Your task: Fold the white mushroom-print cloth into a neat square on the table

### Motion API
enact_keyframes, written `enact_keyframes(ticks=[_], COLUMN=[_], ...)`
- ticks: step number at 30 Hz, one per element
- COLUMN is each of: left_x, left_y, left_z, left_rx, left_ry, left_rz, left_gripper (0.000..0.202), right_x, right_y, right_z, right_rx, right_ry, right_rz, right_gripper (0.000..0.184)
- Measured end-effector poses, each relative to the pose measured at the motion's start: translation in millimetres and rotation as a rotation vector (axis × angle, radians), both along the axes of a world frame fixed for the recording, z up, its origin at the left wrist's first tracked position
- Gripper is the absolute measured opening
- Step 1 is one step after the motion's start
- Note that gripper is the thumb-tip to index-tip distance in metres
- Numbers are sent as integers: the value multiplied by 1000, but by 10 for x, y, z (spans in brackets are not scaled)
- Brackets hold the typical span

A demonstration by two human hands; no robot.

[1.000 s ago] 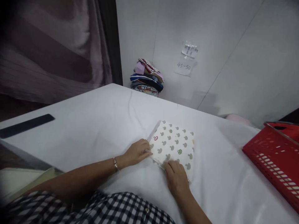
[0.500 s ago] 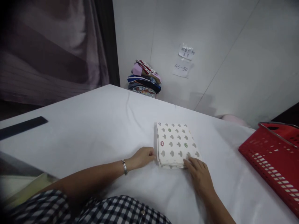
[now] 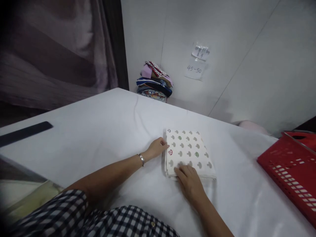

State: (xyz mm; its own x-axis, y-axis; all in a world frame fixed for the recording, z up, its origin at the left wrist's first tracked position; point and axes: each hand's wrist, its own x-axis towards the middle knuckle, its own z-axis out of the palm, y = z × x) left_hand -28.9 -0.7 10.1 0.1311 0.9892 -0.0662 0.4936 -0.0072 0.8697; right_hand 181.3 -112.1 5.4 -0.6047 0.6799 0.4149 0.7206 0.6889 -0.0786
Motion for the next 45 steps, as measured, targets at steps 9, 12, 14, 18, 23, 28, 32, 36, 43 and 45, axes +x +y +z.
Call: enact_keyframes(ticks=[9,12,14,18,23,28,32,36,43,45], left_x=[-2,97,199,349,339,387,482,533,516,518], left_y=[-23,-88,-166,-344,-372,-367,-478,-531,-509,-507], left_z=[0,124,173,79,-96,26,90,40,-5,-16], left_rx=[119,459,653,777,731,651,669,680,710,713], left_ry=[198,345,369,383,483,522,499,514,552,560], left_rz=[-18,-85,-219,-513,-621,-647,-741,-780,-789,-791], left_gripper=[17,19,23,34,40,43,44,41,42,42], right_x=[35,-21,-48,-51,197,774,1108,1211,1246,1248], right_y=[-124,-114,-117,-195,-263,-155,-126,-154,-174,-175], right_z=[-194,-183,-168,-100,21,64,25,-35,-24,-5], right_rx=[99,112,110,57,-68,23,-27,-139,-265,-305], right_ry=[121,105,101,109,175,450,471,405,396,410], right_rz=[-47,-59,-71,-74,-24,-392,-510,-497,-490,-497], right_gripper=[30,26,25,28,33,22,19,23,25,25])
